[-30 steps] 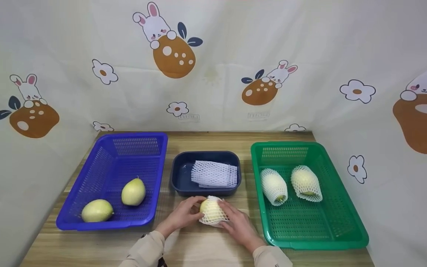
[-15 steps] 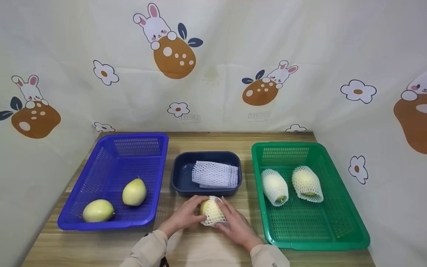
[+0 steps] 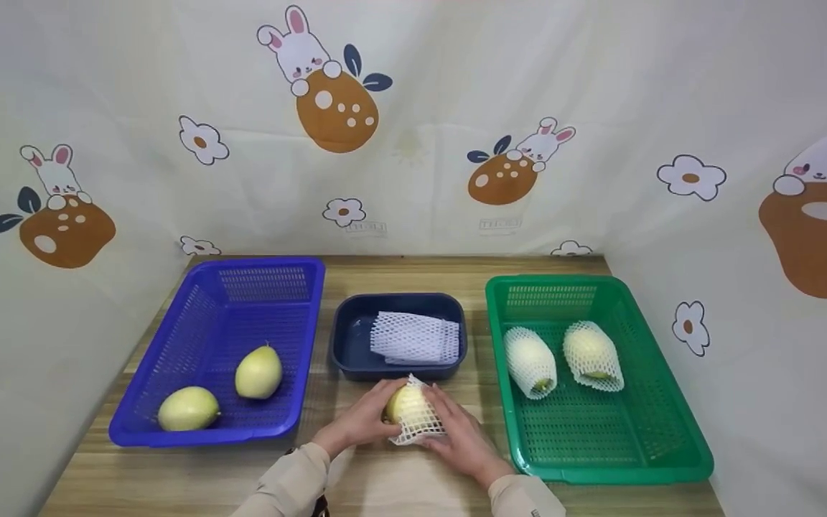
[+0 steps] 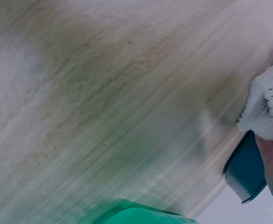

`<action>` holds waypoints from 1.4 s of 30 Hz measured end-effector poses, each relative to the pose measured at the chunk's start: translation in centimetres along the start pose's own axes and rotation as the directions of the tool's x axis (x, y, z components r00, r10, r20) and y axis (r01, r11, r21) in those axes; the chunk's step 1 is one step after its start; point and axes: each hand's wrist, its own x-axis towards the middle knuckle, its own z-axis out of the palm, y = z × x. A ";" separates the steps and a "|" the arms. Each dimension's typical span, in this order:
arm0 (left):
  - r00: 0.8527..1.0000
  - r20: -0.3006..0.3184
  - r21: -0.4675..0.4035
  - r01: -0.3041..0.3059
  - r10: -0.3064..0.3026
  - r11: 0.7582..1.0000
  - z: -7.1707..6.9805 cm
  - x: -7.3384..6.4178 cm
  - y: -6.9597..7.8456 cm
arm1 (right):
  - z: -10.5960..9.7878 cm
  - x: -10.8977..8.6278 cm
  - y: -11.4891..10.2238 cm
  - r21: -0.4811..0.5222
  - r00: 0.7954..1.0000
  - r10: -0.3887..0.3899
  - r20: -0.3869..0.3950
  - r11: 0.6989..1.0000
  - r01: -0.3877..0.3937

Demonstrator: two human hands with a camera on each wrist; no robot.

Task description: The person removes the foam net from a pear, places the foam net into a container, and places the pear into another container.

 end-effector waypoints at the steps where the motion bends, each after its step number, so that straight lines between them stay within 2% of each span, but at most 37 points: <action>1: 1.000 0.002 0.002 0.008 -0.008 1.000 0.0 0.0 0.0 | 0.0 0.0 0.0 0.000 1.000 0.005 0.006 1.000 -0.005; 7: 0.999 0.003 0.018 0.046 -0.046 0.999 0.1 0.0 0.0 | -0.2 0.1 0.1 -0.002 0.999 0.006 -0.032 1.000 -0.006; 13: 0.999 0.005 0.058 0.033 -0.034 0.998 0.2 0.1 0.0 | -0.5 0.2 -0.3 0.051 0.993 0.036 0.111 0.998 -0.041; 15: 1.000 0.009 0.066 0.026 -0.026 0.997 0.3 0.2 -0.1 | -0.5 0.4 -0.5 0.073 0.990 0.052 0.134 0.995 -0.062; 18: 1.000 0.008 0.072 0.003 -0.004 0.997 0.5 0.3 -0.3 | -0.3 0.6 -0.7 0.094 0.991 0.060 0.123 0.993 -0.072; 23: 0.999 -0.018 0.080 -0.034 0.036 0.996 0.9 0.3 -0.5 | -0.1 0.7 -0.6 0.078 0.998 0.016 0.055 0.997 -0.020; 29: 1.000 -0.024 0.072 -0.003 0.005 0.997 0.8 0.2 -0.5 | -0.1 0.7 -0.5 0.112 0.999 -0.013 0.045 0.994 0.008; 32: 0.999 -0.032 0.079 -0.013 0.015 0.997 0.6 0.1 -0.6 | -0.1 0.7 -0.4 0.117 0.999 -0.022 0.047 0.993 0.016; 38: 0.999 -0.036 0.085 0.018 -0.015 0.996 0.4 -0.1 -0.6 | 0.0 0.7 -0.4 0.078 0.999 -0.029 -0.013 0.997 0.030; 42: 0.999 -0.027 0.104 0.038 -0.036 0.994 0.4 -0.2 -0.5 | 0.0 0.7 -0.5 0.095 1.000 -0.012 0.024 0.995 0.010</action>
